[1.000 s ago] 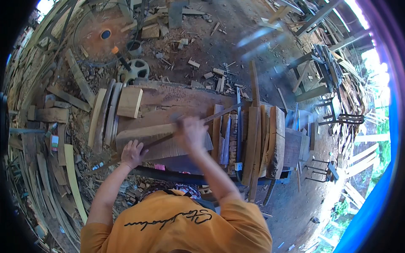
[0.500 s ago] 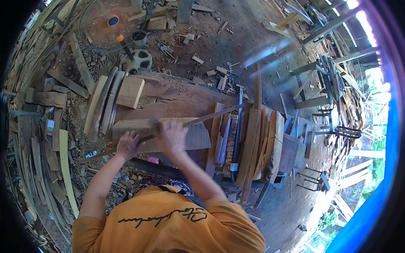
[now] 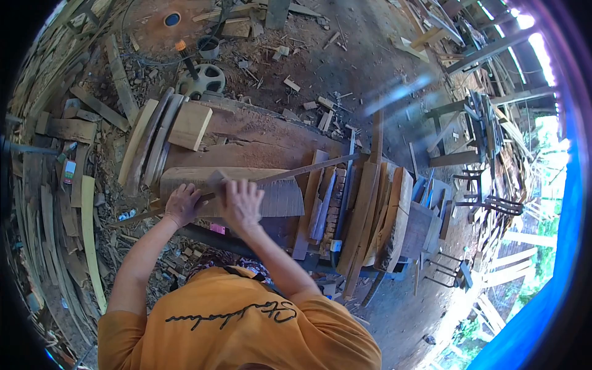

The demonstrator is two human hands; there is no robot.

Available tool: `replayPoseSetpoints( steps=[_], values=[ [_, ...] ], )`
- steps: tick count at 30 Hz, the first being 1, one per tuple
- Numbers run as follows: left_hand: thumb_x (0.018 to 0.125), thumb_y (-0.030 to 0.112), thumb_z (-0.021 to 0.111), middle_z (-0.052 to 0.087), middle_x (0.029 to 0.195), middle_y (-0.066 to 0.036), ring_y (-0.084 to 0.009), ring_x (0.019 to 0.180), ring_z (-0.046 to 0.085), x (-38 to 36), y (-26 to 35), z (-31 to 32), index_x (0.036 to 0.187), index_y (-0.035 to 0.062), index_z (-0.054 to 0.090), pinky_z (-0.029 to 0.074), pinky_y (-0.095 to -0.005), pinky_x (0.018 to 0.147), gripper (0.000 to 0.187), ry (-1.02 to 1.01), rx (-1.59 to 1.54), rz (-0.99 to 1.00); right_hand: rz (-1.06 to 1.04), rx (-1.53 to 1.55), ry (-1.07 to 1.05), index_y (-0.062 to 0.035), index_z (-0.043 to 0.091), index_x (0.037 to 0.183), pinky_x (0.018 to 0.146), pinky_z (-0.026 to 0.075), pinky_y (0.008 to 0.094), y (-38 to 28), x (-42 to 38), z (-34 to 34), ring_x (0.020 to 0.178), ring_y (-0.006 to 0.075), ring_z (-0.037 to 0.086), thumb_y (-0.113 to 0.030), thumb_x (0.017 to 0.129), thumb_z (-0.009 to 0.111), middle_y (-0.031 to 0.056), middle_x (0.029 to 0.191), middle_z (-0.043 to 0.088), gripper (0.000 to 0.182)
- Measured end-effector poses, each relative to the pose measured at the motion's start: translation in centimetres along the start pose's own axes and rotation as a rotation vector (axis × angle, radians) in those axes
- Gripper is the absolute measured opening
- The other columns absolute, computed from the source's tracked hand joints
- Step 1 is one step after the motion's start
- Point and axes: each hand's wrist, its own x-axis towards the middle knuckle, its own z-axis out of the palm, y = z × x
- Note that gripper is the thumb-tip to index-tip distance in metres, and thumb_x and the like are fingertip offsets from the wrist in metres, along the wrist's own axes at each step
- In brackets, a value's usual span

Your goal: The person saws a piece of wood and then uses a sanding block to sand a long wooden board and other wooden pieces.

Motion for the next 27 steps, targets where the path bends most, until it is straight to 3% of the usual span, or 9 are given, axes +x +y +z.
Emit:
replayPoseSetpoints(
  steps=[1,2,5,9,12,14,15,18,27],
  values=[
    [0.086,0.036,0.067,0.055,0.098,-0.008,-0.0291,0.095,0.057,0.3,-0.2,0.0,0.099,0.0134,0.059,0.051,-0.0441,0.081,0.027,-0.005,-0.001,0.003,-0.043,-0.002,-0.004,-0.0066,0.058,0.104,0.075,0.04,0.0544,1.5,0.2,-0.1,0.093,0.0389,0.055,-0.041,0.086,0.063,0.0178,0.097,0.058,0.039],
    [0.086,0.036,0.067,0.055,0.098,-0.008,-0.029,0.095,0.057,0.4,-0.2,-0.1,0.099,0.0136,0.059,0.051,-0.0441,0.081,0.027,-0.004,0.001,0.003,-0.069,-0.194,0.237,-0.0058,0.057,0.101,0.075,0.04,0.0549,6.2,1.2,-0.4,0.091,0.0378,0.056,-0.041,0.085,0.064,0.0183,0.096,0.058,0.039],
    [0.086,0.036,0.067,0.056,0.099,-0.008,-0.0291,0.096,0.057,-0.1,0.0,0.2,0.098,0.0138,0.059,0.052,-0.0442,0.081,0.027,-0.017,-0.031,0.0,0.334,-0.351,0.289,-0.0018,0.052,0.108,0.065,0.049,0.0524,19.7,5.1,-4.7,0.09,0.0379,0.058,-0.043,0.085,0.068,0.0196,0.101,0.056,0.049],
    [0.086,0.036,0.067,0.056,0.099,-0.009,-0.0301,0.096,0.057,-0.1,-0.1,0.1,0.097,0.0135,0.058,0.052,-0.0441,0.079,0.027,0.027,-0.007,0.007,0.682,-0.264,0.184,0.0031,0.049,0.118,0.089,0.048,0.0554,30.5,8.3,-9.4,0.113,0.0458,0.054,-0.049,0.083,0.068,0.0278,0.12,0.055,0.066],
    [0.086,0.037,0.068,0.055,0.098,-0.01,-0.0313,0.095,0.057,-0.2,-0.1,0.0,0.098,0.0127,0.057,0.052,-0.0445,0.079,0.029,0.063,-0.029,0.015,0.793,-0.27,0.274,0.0047,0.052,0.116,0.087,0.049,0.0505,30.2,7.0,-10.4,0.108,0.042,0.059,-0.048,0.084,0.069,0.028,0.114,0.059,0.064],
    [0.085,0.037,0.068,0.054,0.097,-0.01,-0.0317,0.094,0.057,-0.2,-0.1,0.3,0.097,0.0119,0.056,0.051,-0.0453,0.079,0.03,0.084,-0.048,0.038,0.825,0.297,0.317,0.006,0.054,0.112,0.083,0.051,0.0445,28.2,4.2,-10.1,0.098,0.035,0.064,-0.046,0.085,0.07,0.025,0.104,0.063,0.061],
    [0.085,0.037,0.069,0.054,0.097,-0.01,-0.0316,0.094,0.057,-0.2,-0.2,0.5,0.098,0.0117,0.056,0.051,-0.045,0.079,0.031,0.094,-0.046,0.038,0.92,0.432,0.265,0.0071,0.053,0.121,0.088,0.05,0.0387,27.1,2.6,-9.6,0.099,0.0286,0.065,-0.049,0.084,0.071,0.0227,0.115,0.063,0.069],
    [0.084,0.036,0.07,0.055,0.095,-0.01,-0.0313,0.093,0.057,-0.3,-0.4,0.6,0.1,0.0109,0.056,0.051,-0.0442,0.079,0.033,0.116,-0.042,0.066,0.954,0.792,0.217,0.0051,0.053,0.12,0.081,0.051,0.0357,23.9,-2.5,-8.1,0.094,0.0226,0.062,-0.042,0.088,0.07,0.0122,0.106,0.063,0.059],
    [0.091,0.035,0.064,0.067,0.098,-0.015,-0.0339,0.092,0.066,-0.1,1.0,1.1,0.114,0.0069,0.056,0.054,-0.0449,0.078,0.037,0.063,-0.258,0.193,1.036,0.9,0.307,-0.0014,0.057,0.108,0.079,0.048,0.0308,16.7,-12.7,-8.7,0.089,0.0153,0.059,-0.04,0.09,0.069,0.0073,0.099,0.061,0.044]
  ],
)
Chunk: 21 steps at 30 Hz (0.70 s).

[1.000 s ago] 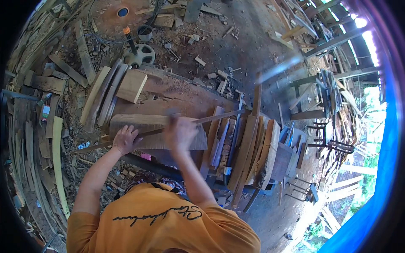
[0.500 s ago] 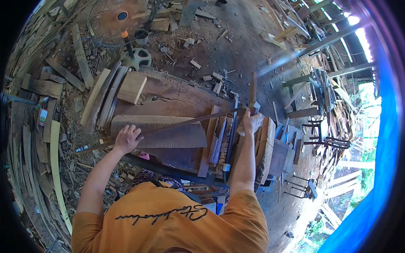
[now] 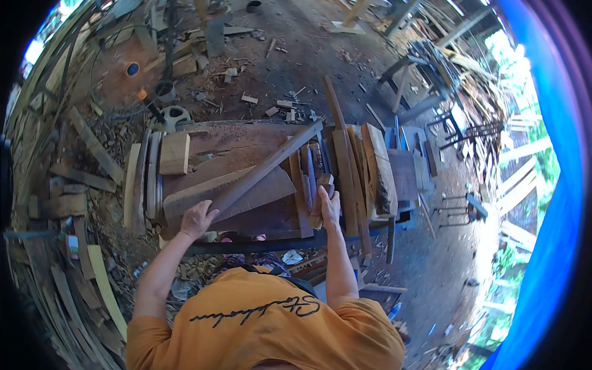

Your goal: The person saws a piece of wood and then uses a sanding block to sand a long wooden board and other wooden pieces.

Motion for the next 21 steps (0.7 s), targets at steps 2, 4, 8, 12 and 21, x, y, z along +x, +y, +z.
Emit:
replayPoseSetpoints(
  steps=[2,4,8,12,21],
  values=[
    [0.091,0.031,0.064,0.067,0.099,-0.015,-0.0342,0.091,0.066,0.6,1.3,1.2,0.118,0.0074,0.055,0.055,-0.044,0.077,0.037,0.023,-0.021,-0.031,0.037,0.088,0.037,-0.0022,0.057,0.107,0.077,0.048,0.0297,1.1,-1.4,-0.1,0.087,0.0135,0.058,-0.039,0.09,0.068,0.0067,0.097,0.061,0.042],
    [0.089,0.029,0.066,0.063,0.103,-0.013,-0.0338,0.094,0.063,1.5,2.5,2.0,0.121,0.0097,0.055,0.052,-0.0448,0.08,0.038,0.065,-0.008,0.047,0.047,-0.004,0.034,-0.0016,0.056,0.108,0.077,0.048,0.0312,1.3,-3.0,-0.1,0.088,0.0155,0.059,-0.04,0.09,0.069,0.0077,0.098,0.061,0.045],
    [0.084,0.03,0.07,0.052,0.115,-0.01,-0.0307,0.102,0.051,3.0,3.5,3.0,0.129,0.0144,0.053,0.041,-0.0458,0.087,0.051,0.186,0.205,0.102,-0.029,-0.139,0.077,-0.0011,0.056,0.11,0.079,0.048,0.0334,2.7,-5.0,1.4,0.09,0.0185,0.06,-0.043,0.089,0.069,0.0097,0.1,0.062,0.048],
    [0.082,0.035,0.072,0.048,0.121,-0.009,-0.0305,0.11,0.047,2.8,3.7,3.4,0.137,0.0185,0.049,0.039,-0.0468,0.092,0.062,0.125,0.145,0.152,-0.056,-0.158,0.069,0.0009,0.056,0.109,0.084,0.049,0.0403,1.7,-7.2,3.9,0.095,0.0285,0.064,-0.051,0.085,0.069,0.0192,0.101,0.066,0.059],
    [0.083,0.037,0.072,0.042,0.132,-0.01,-0.0329,0.125,0.039,0.0,2.4,2.9,0.148,0.0169,0.04,0.032,-0.0497,0.103,0.075,0.1,0.115,0.001,-0.114,-0.28,-0.051,0.0036,0.056,0.102,0.083,0.048,0.0437,0.3,-9.6,9.4,0.095,0.0366,0.064,-0.054,0.087,0.066,0.025,0.098,0.064,0.06]
  ],
)
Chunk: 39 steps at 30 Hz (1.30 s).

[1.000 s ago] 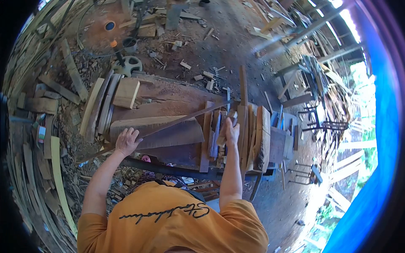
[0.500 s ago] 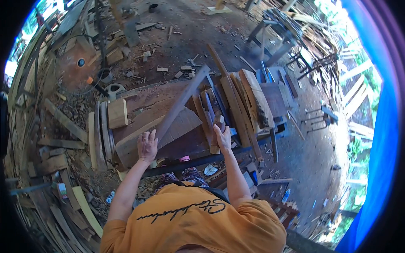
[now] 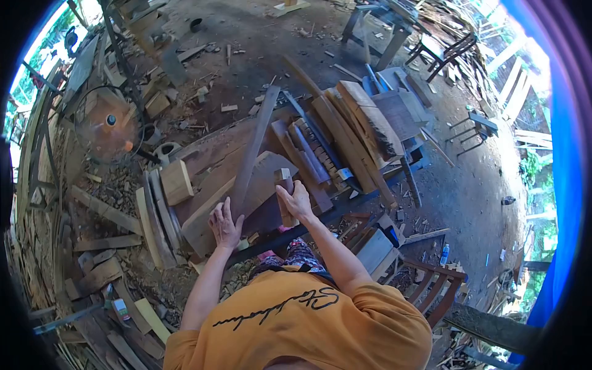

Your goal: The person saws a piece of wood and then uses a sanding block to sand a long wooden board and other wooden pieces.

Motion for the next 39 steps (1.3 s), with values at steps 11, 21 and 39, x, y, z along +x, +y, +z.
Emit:
replayPoseSetpoints(
  steps=[11,21,39],
  values=[
    [0.083,0.047,0.073,0.051,0.129,-0.016,-0.0394,0.117,0.049,-19.6,-6.1,-5.9,0.14,0.0051,0.045,0.038,-0.0513,0.1,0.077,-0.045,-0.056,-0.397,0.105,0.082,-0.1,0.0012,0.057,0.111,0.079,0.05,0.0345,0.1,0.6,0.5,0.091,0.0196,0.063,-0.049,0.089,0.068,0.0129,0.099,0.066,0.056],
    [0.08,0.043,0.077,0.065,0.117,-0.018,-0.0372,0.104,0.064,-19.2,-3.9,-5.3,0.128,0.0018,0.054,0.051,-0.0453,0.088,0.067,-0.241,-0.243,-0.589,-0.046,-0.006,-0.071,0.0028,0.058,0.105,0.081,0.05,0.0388,-2.4,3.1,1.6,0.091,0.028,0.066,-0.053,0.086,0.07,0.0216,0.097,0.067,0.06],
    [0.079,0.031,0.077,0.056,0.109,-0.017,-0.0372,0.101,0.056,-0.9,1.5,-5.1,0.126,0.0036,0.056,0.047,-0.0473,0.088,0.059,0.018,-0.123,-0.216,-0.442,-0.148,0.01,0.0011,0.051,0.124,0.096,0.043,0.0458,-3.4,6.5,3.5,0.11,0.0405,0.055,-0.031,0.081,0.076,0.0248,0.114,0.058,0.059]
  ],
)
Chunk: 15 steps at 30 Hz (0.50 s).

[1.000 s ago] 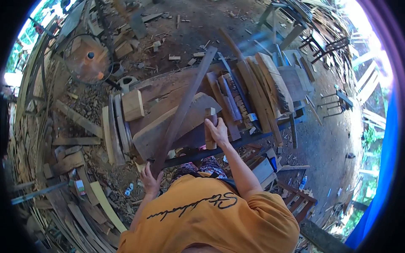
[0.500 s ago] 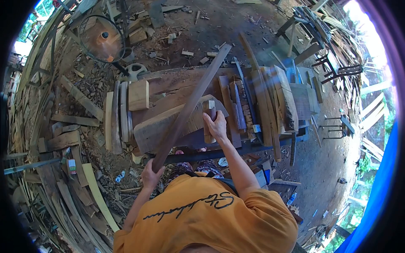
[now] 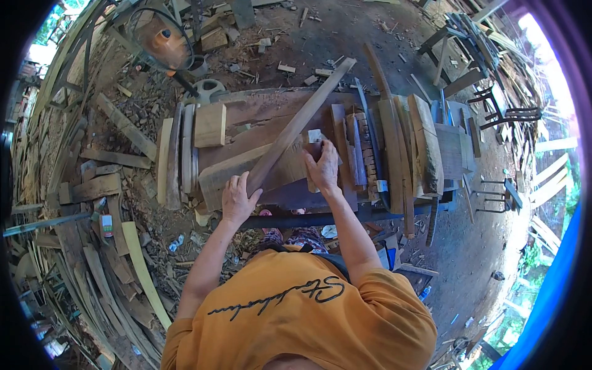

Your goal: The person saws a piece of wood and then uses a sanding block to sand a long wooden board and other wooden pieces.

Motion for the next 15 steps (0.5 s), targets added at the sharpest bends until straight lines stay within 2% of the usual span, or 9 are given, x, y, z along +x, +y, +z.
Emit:
replayPoseSetpoints(
  steps=[1,4,6,7,9,10,12,13,15],
  values=[
    [0.079,0.031,0.077,0.056,0.109,-0.017,-0.0372,0.101,0.056,-0.6,-0.3,-0.5,0.126,0.0036,0.056,0.047,-0.0473,0.088,0.059,-0.003,0.003,-0.015,-0.008,-0.001,0.018,0.0009,0.052,0.124,0.095,0.044,0.046,0.3,-0.4,0.0,0.109,0.0406,0.056,-0.03,0.081,0.076,0.0248,0.114,0.058,0.058],
    [0.081,0.032,0.076,0.06,0.115,-0.018,-0.0352,0.106,0.058,-2.7,-2.3,-1.8,0.134,0.0026,0.05,0.047,-0.045,0.093,0.066,-0.189,-0.04,-0.092,0.038,0.02,0.007,0.0007,0.053,0.123,0.093,0.045,0.0459,1.3,-1.7,-0.2,0.106,0.0404,0.058,-0.03,0.08,0.077,0.0245,0.113,0.059,0.058],
    [0.083,0.034,0.075,0.061,0.121,-0.021,-0.0337,0.113,0.06,-3.4,-3.9,-2.5,0.137,0.0015,0.047,0.046,-0.0419,0.098,0.069,-0.344,-0.543,-0.142,0.07,0.031,-0.022,0.001,0.054,0.122,0.092,0.046,0.0453,0.6,-2.7,-0.6,0.104,0.0399,0.059,-0.031,0.081,0.077,0.0239,0.111,0.06,0.057],
    [0.083,0.034,0.075,0.061,0.121,-0.021,-0.0337,0.113,0.06,-4.1,-4.3,-3.0,0.137,0.0015,0.047,0.046,-0.0419,0.098,0.069,-0.34,-0.542,-0.149,0.067,0.016,-0.023,0.0011,0.053,0.122,0.091,0.046,0.045,0.8,-3.1,-0.7,0.104,0.0393,0.059,-0.031,0.081,0.077,0.0235,0.111,0.06,0.056],
    [0.085,0.037,0.073,0.062,0.123,-0.024,-0.0317,0.119,0.059,-5.2,-3.8,-5.3,0.136,-0.0016,0.047,0.043,-0.0392,0.102,0.069,-0.546,-0.775,-0.383,0.07,-0.001,-0.034,0.0013,0.053,0.122,0.091,0.046,0.0447,0.9,-3.8,-0.9,0.103,0.0381,0.059,-0.032,0.083,0.076,0.0228,0.111,0.06,0.056],
    [0.085,0.037,0.073,0.062,0.123,-0.024,-0.0317,0.119,0.059,-5.8,-4.4,-5.2,0.136,-0.0016,0.047,0.043,-0.0392,0.102,0.069,-0.547,-0.78,-0.383,0.07,-0.005,-0.035,0.0013,0.053,0.122,0.091,0.046,0.0447,0.8,-4.0,-0.8,0.103,0.0381,0.059,-0.032,0.083,0.076,0.0228,0.111,0.06,0.056],
    [0.081,0.046,0.078,0.063,0.119,-0.016,-0.0249,0.112,0.061,-7.1,-6.3,-4.1,0.136,-0.0008,0.046,0.047,-0.0371,0.096,0.079,-0.596,-0.614,-0.396,0.088,-0.003,-0.05,0.0014,0.053,0.122,0.091,0.046,0.0446,0.5,-4.6,-1.0,0.103,0.0378,0.059,-0.031,0.083,0.076,0.0228,0.111,0.06,0.056],
    [0.081,0.046,0.078,0.063,0.119,-0.016,-0.0249,0.112,0.061,-7.7,-6.9,-3.1,0.136,-0.0008,0.046,0.047,-0.0371,0.096,0.079,-0.594,-0.62,-0.396,0.084,-0.008,-0.052,0.0014,0.053,0.122,0.091,0.046,0.0446,0.4,-4.9,-0.8,0.103,0.0378,0.059,-0.031,0.083,0.076,0.0228,0.111,0.06,0.056],
    [0.078,0.042,0.08,0.066,0.11,-0.017,-0.0278,0.1,0.065,-7.9,-6.6,-2.1,0.127,-0.0022,0.05,0.051,-0.0399,0.088,0.072,-0.462,-0.68,-0.448,0.042,-0.067,-0.032,0.0004,0.054,0.122,0.089,0.049,0.0417,0.5,-5.2,-0.1,0.101,0.0349,0.064,-0.035,0.084,0.076,0.0207,0.109,0.064,0.057]
  ],
)
